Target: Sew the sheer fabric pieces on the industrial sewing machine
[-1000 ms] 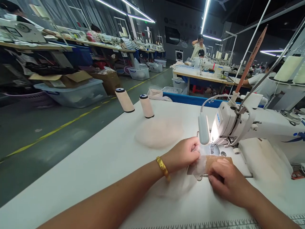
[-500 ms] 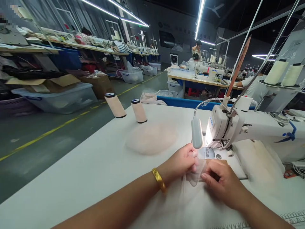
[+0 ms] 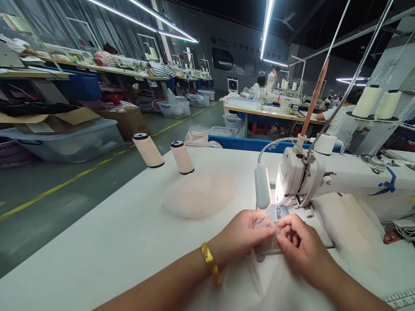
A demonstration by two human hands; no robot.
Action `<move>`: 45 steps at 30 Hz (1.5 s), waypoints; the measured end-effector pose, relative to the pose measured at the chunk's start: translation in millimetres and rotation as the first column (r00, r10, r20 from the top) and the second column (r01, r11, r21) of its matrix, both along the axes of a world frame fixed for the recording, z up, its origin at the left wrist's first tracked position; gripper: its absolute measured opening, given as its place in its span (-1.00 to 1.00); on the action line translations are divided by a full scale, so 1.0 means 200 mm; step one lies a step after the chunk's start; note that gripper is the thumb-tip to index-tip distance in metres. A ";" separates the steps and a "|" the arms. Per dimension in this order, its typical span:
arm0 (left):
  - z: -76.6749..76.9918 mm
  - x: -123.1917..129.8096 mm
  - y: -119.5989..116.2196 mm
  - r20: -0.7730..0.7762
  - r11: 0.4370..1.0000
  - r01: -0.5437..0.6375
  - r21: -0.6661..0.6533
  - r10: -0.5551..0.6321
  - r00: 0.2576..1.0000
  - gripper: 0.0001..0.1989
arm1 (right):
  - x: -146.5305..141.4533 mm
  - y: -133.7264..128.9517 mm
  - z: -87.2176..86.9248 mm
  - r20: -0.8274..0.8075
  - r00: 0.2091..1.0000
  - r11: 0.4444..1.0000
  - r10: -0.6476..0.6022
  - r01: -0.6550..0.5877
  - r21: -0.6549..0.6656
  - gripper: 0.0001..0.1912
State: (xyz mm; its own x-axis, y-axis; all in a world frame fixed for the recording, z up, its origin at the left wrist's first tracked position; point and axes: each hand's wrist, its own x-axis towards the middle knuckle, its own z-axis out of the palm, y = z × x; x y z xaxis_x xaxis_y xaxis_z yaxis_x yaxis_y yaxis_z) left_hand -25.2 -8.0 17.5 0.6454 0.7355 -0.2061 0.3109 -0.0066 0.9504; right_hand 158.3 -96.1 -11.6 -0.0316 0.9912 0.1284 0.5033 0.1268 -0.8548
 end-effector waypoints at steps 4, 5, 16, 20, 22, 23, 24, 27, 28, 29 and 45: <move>0.01 0.01 0.00 0.022 0.998 0.014 0.055 -0.015 1.000 -0.75 | 0.00 0.01 0.00 -0.033 0.999 1.000 0.002 -0.002 0.014 -0.81; 0.01 0.01 0.00 0.018 0.998 0.014 0.066 -0.015 1.000 -0.75 | -0.01 0.01 0.00 -0.036 0.999 1.000 -0.005 0.006 0.016 -0.81; -0.02 0.03 -0.06 0.014 0.986 0.005 0.164 -0.008 1.000 -0.76 | -0.02 0.01 0.00 0.095 0.993 0.989 -0.074 0.061 0.134 -0.78; 0.00 0.03 -0.06 0.012 0.986 0.001 0.164 -0.003 1.000 -0.76 | -0.01 0.01 -0.01 0.111 0.990 0.986 -0.091 0.074 0.147 -0.80; 0.01 0.03 -0.05 0.028 0.989 0.042 0.139 -0.046 0.999 -0.72 | 0.00 0.01 -0.01 0.103 0.990 0.986 -0.094 0.078 0.146 -0.81; 0.01 0.03 -0.05 0.032 0.990 0.056 0.129 -0.061 0.998 -0.71 | 0.00 0.01 -0.01 0.099 0.990 0.986 -0.095 0.080 0.144 -0.81; 0.01 0.03 -0.05 0.030 0.990 0.060 0.126 -0.064 0.998 -0.72 | 0.00 0.01 -0.01 0.096 0.991 0.987 -0.095 0.081 0.140 -0.81; -0.01 0.03 -0.04 0.000 0.990 0.029 0.137 -0.029 1.000 -0.76 | -0.01 0.01 0.00 0.086 0.992 0.988 -0.090 0.079 0.129 -0.80; -0.01 0.03 -0.04 -0.007 0.990 0.020 0.139 -0.019 1.000 -0.76 | -0.01 0.01 0.00 0.084 0.993 0.989 -0.087 0.076 0.128 -0.79; -0.02 0.03 -0.04 -0.010 0.990 0.013 0.141 -0.012 1.000 -0.77 | -0.01 0.01 0.00 0.082 0.993 0.989 -0.085 0.074 0.127 -0.79; -0.11 0.06 -0.10 -0.186 0.493 0.028 0.870 0.274 0.944 -0.77 | -0.01 0.09 -0.07 0.444 0.871 0.971 -0.211 0.133 0.199 -0.82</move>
State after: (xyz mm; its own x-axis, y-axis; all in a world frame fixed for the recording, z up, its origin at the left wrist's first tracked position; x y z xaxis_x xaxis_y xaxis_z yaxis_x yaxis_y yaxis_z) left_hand -12.8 -28.1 -5.5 0.5617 0.7095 0.4255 0.6069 -0.7029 0.3709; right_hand 155.5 -78.1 -25.4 0.0438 0.9542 0.2958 0.8593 0.1150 -0.4983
